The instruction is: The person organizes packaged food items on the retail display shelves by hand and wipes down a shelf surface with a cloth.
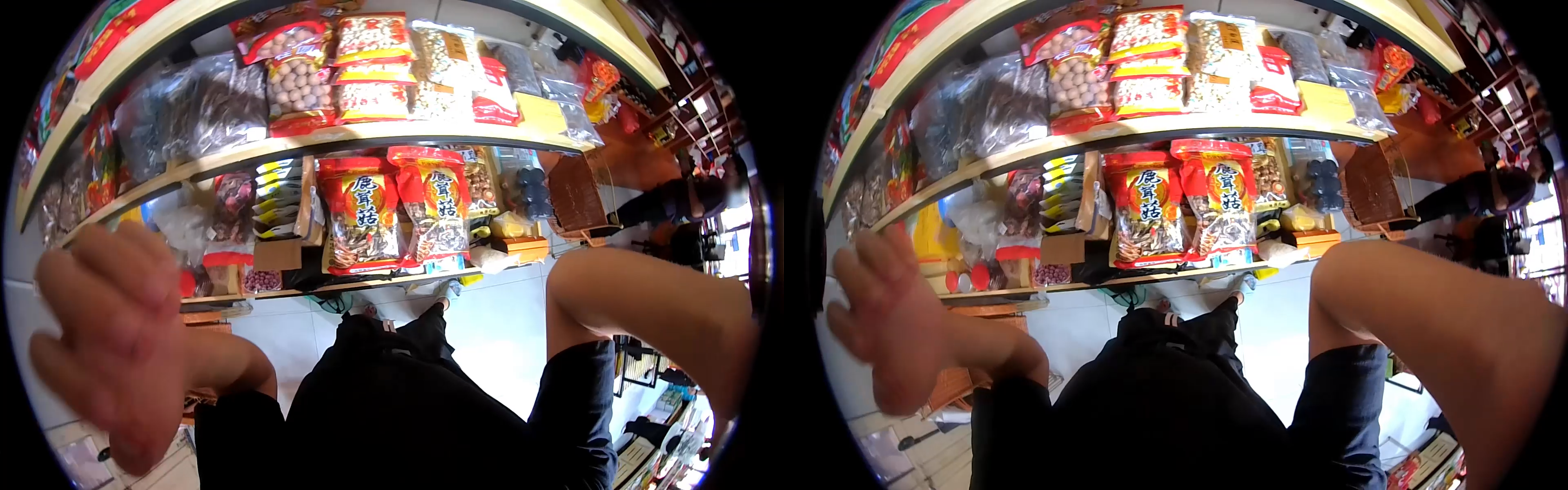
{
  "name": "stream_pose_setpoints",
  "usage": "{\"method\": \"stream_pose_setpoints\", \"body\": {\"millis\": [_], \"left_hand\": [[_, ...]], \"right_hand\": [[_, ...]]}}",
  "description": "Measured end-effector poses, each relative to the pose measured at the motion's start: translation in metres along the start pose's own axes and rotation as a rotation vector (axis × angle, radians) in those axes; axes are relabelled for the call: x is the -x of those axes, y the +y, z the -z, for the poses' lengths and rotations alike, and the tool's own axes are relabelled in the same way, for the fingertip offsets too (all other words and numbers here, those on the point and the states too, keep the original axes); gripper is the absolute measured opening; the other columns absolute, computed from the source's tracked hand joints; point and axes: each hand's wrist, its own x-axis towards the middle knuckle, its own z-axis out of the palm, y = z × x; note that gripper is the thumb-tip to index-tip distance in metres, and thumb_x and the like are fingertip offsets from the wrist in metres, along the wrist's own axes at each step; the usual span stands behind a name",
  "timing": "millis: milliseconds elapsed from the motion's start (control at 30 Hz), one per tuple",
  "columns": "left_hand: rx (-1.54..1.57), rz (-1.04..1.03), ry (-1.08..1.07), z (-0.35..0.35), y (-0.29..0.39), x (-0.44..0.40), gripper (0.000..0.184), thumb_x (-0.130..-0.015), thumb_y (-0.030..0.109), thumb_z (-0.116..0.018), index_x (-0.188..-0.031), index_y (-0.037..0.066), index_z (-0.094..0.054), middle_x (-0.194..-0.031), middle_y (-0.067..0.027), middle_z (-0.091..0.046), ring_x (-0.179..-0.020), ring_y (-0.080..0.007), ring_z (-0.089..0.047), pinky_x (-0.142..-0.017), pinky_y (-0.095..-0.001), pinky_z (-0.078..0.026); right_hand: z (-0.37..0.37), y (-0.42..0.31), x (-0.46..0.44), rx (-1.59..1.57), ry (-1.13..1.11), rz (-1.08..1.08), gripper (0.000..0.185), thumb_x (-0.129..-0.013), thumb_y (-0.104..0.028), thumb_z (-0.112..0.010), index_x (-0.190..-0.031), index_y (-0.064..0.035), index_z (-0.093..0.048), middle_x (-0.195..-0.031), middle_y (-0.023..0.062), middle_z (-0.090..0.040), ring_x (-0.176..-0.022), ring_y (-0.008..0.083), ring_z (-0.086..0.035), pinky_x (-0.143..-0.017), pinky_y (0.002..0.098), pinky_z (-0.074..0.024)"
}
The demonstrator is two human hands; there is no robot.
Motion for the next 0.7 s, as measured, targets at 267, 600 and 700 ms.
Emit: {"method": "stream_pose_setpoints", "body": {"millis": [267,600,700], "left_hand": [[0.122,0.589,0.149,-0.016,-0.090,0.089,0.032,-0.074,0.018,-0.050,-0.094,-0.006,-0.056,-0.093,-0.0187,-0.058,-0.085,-0.0238,-0.055,-0.078,-0.0322,-0.043],[0.011,1.490,0.284,-0.050,-0.178,0.320,0.020,-0.087,0.015,-0.049,-0.099,0.004,-0.061,-0.085,-0.0025,-0.063,-0.077,-0.0100,-0.058,-0.067,-0.0232,-0.045],[0.069,1.704,0.289,-0.072,-0.174,0.391,0.021,-0.087,0.017,-0.049,-0.100,0.007,-0.061,-0.088,-0.0026,-0.064,-0.077,-0.0121,-0.061,-0.067,-0.0271,-0.048]], "right_hand": [[0.014,-0.002,-0.001,0.027,-0.069,-0.012,0.027,-0.081,-0.018,-0.053,-0.106,-0.0227,-0.061,-0.102,0.0049,-0.058,-0.086,0.0179,-0.055,-0.066,0.0339,-0.0468],[0.036,0.006,0.011,0.072,-0.126,-0.072,0.026,-0.082,-0.020,-0.053,-0.107,-0.0182,-0.059,-0.101,0.0076,-0.058,-0.086,0.0202,-0.055,-0.069,0.0359,-0.0472],[0.049,0.011,0.019,0.093,-0.127,-0.098,0.026,-0.082,-0.020,-0.052,-0.107,-0.0169,-0.059,-0.100,0.0084,-0.058,-0.086,0.0209,-0.055,-0.070,0.0366,-0.0474]]}}
